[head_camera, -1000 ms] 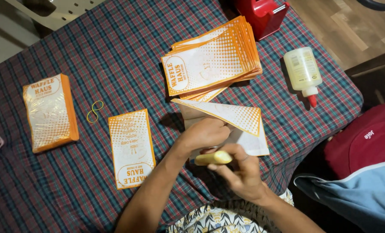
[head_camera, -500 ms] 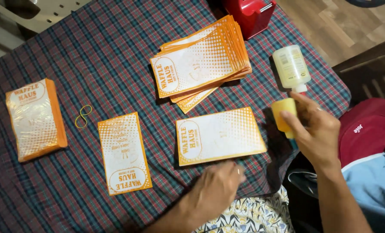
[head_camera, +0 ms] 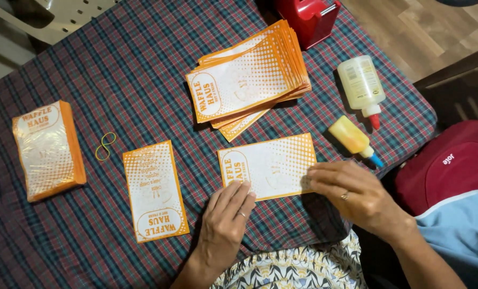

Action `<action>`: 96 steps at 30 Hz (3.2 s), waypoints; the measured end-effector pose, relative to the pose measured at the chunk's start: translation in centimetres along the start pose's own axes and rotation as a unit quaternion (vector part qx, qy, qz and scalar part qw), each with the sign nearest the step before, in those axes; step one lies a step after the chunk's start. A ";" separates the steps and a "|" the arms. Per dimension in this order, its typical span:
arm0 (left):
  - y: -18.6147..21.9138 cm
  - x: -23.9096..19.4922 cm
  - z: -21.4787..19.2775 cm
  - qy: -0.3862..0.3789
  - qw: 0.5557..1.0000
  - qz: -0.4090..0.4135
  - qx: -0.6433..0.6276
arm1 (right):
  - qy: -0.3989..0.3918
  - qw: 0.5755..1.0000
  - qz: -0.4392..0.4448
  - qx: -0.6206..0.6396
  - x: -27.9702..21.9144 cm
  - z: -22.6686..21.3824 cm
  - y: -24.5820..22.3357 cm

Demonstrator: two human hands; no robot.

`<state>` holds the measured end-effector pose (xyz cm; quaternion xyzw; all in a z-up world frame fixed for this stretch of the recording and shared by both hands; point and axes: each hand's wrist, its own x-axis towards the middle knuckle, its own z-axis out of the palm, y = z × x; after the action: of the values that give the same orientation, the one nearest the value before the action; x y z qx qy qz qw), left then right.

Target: Applying liquid glue to the edges of paper bags and folding them to seal.

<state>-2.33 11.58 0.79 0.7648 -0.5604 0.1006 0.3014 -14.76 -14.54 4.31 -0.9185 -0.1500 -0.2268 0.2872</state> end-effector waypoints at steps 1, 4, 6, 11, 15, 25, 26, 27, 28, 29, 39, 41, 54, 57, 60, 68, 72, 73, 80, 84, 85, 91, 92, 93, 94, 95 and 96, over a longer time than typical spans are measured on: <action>-0.2 -0.2 0.1 0.000 1.000 0.001 -0.001 | 0.000 1.000 0.001 -0.001 -0.6 0.3 0.3; -0.6 -0.6 0.3 -0.032 0.999 -0.006 -0.016 | -0.039 0.999 0.005 0.011 -1.9 1.2 1.2; -0.7 -0.7 0.5 -0.026 1.000 -0.003 -0.012 | -0.026 1.000 0.015 -0.009 -2.1 1.5 1.3; -0.7 -0.7 0.4 -0.025 1.000 -0.005 -0.010 | -0.033 0.999 0.034 0.003 -1.5 1.3 1.1; -0.7 -0.9 0.6 -0.018 1.000 -0.003 0.000 | -0.068 0.994 0.084 -0.012 -0.6 0.7 1.0; -0.7 -1.4 1.1 0.018 1.000 0.007 -0.004 | -0.175 0.980 0.083 -0.049 -0.7 0.9 2.7; -0.7 -1.4 1.1 0.016 1.000 0.005 -0.005 | -0.186 0.974 0.073 -0.107 -0.3 0.8 2.6; -0.7 -1.3 1.1 0.013 1.000 0.003 -0.006 | -0.196 0.965 0.062 -0.163 0.2 0.6 2.5; -0.4 -0.7 0.6 0.013 1.000 0.005 -0.006 | -0.195 0.965 0.064 -0.164 0.3 0.6 2.7; 0.0 -0.2 0.2 0.001 1.000 -0.019 -0.007 | -0.205 0.963 0.059 -0.164 0.3 0.7 3.0; 4.9 8.8 8.0 -0.136 0.977 -0.146 0.075 | -0.223 0.952 0.045 -0.204 -0.9 1.5 5.1; 4.2 9.0 8.5 -0.162 0.969 -0.169 0.076 | -0.222 0.954 0.038 -0.198 -0.4 1.2 4.7; -4.7 1.5 2.5 -0.105 0.934 -0.245 0.238 | -0.237 0.961 0.133 -0.054 1.2 -0.2 3.2; -3.5 1.1 2.5 -0.048 0.938 -0.195 0.281 | -0.200 0.973 0.100 -0.059 0.4 0.0 2.9; -0.2 4.5 0.8 0.054 0.988 -0.080 0.119 | -0.202 0.972 0.093 -0.075 -0.3 0.2 2.9; 1.8 3.0 4.5 -0.112 0.990 -0.063 0.051 | -0.185 0.972 -0.009 -0.147 -2.7 0.9 3.0; 2.7 2.7 3.7 -0.143 0.986 -0.052 0.069 | -0.220 0.970 0.038 -0.094 -2.6 0.0 2.0; 3.2 2.1 3.8 -0.143 0.986 -0.052 0.070 | -0.219 0.970 0.037 -0.093 -2.3 -0.2 1.8; 7.0 -1.6 4.4 -0.106 0.989 -0.012 0.105 | -0.126 0.990 0.056 -0.008 -0.4 -1.6 1.0; 5.0 -0.9 1.1 0.010 0.991 -0.062 -0.118 | -0.018 0.998 0.055 -0.010 1.1 -1.1 2.8; 3.4 -1.5 0.1 0.010 0.991 -0.061 -0.118 | -0.017 0.998 0.055 -0.011 2.0 -0.9 3.1; -7.8 -2.4 -7.8 0.045 0.849 -0.526 0.022 | 0.029 0.989 -0.007 -0.143 7.4 2.2 6.5; -8.8 -2.3 -9.0 0.076 0.845 -0.529 -0.009 | -0.015 0.979 0.020 -0.202 8.2 2.9 7.2; -9.8 -2.1 -10.2 0.107 0.840 -0.530 -0.040 | -0.058 0.963 0.047 -0.260 8.9 3.6 7.9; -10.4 -3.2 -9.9 0.107 0.842 -0.528 -0.039 | -0.055 0.962 0.049 -0.262 9.4 4.3 8.5; -11.0 -4.2 -9.5 0.034 0.844 -0.528 0.084 | -0.098 0.955 0.050 -0.275 9.9 5.0 9.1; -11.7 -5.3 -9.0 -0.039 0.830 -0.518 0.203 | -0.142 0.945 0.053 -0.289 10.2 5.6 9.8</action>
<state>8.18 23.18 1.33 0.9902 -0.0603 0.0110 0.1255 -0.23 -17.41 0.82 -0.9914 -0.0680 -0.1118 -0.0031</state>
